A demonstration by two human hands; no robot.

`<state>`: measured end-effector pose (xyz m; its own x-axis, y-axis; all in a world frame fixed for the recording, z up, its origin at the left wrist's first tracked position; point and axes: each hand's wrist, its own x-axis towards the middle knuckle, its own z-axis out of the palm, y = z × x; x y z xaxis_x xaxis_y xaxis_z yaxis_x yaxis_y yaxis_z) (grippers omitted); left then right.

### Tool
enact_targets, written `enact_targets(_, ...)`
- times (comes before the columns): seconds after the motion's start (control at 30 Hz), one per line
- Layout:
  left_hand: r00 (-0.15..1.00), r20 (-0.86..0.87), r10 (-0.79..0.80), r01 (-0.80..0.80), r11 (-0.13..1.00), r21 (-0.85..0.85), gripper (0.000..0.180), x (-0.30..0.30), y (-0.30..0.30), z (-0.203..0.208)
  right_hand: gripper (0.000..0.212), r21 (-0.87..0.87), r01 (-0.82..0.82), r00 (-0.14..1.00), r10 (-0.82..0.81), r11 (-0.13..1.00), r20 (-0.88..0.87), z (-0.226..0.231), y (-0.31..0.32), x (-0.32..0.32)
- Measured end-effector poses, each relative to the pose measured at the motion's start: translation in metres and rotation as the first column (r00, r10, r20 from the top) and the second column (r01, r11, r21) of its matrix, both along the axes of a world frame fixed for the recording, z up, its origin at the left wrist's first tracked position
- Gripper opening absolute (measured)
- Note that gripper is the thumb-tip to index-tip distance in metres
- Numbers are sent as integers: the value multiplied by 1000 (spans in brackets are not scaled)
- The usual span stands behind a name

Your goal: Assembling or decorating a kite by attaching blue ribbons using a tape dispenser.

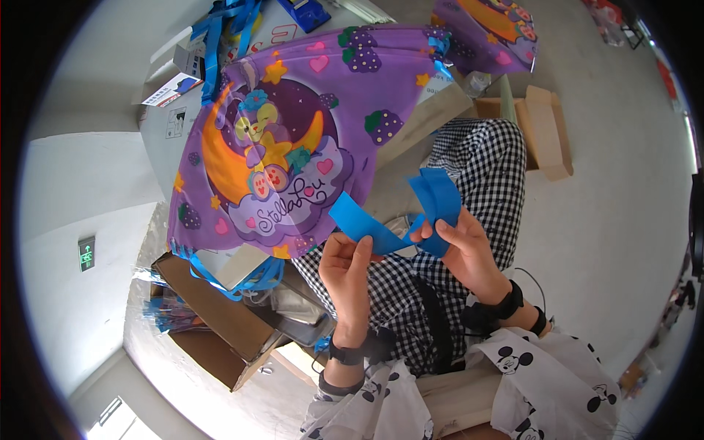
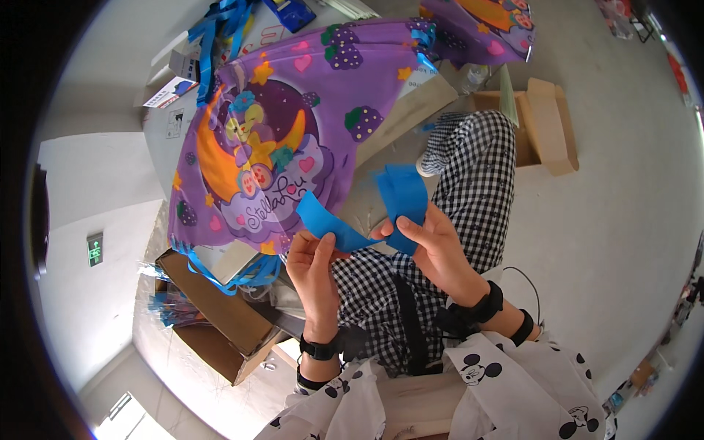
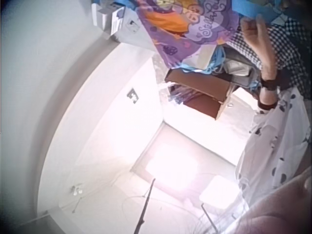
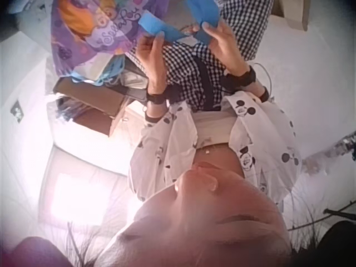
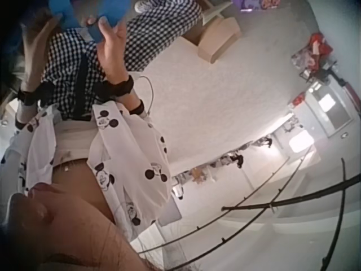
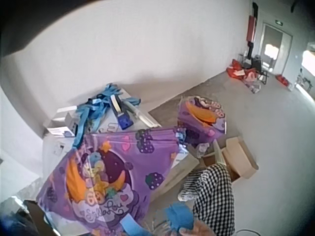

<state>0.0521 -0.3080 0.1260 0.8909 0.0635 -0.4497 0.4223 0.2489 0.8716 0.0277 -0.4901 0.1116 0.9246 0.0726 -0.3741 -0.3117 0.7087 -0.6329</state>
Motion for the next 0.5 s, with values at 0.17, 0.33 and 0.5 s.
enact_targets(0.17,998,47,-36,30,994,105,6,1,3,-9,24,49,-109,991,112,993,-79,5,-5,3)
enact_targets(0.33,997,4,-73,73,997,19,7,-3,0,-9,19,352,-31,975,105,936,-194,-15,3,-3)
enact_targets(0.5,991,-70,-119,121,992,29,10,-9,9,-9,23,238,-120,963,171,964,-206,-8,8,6)
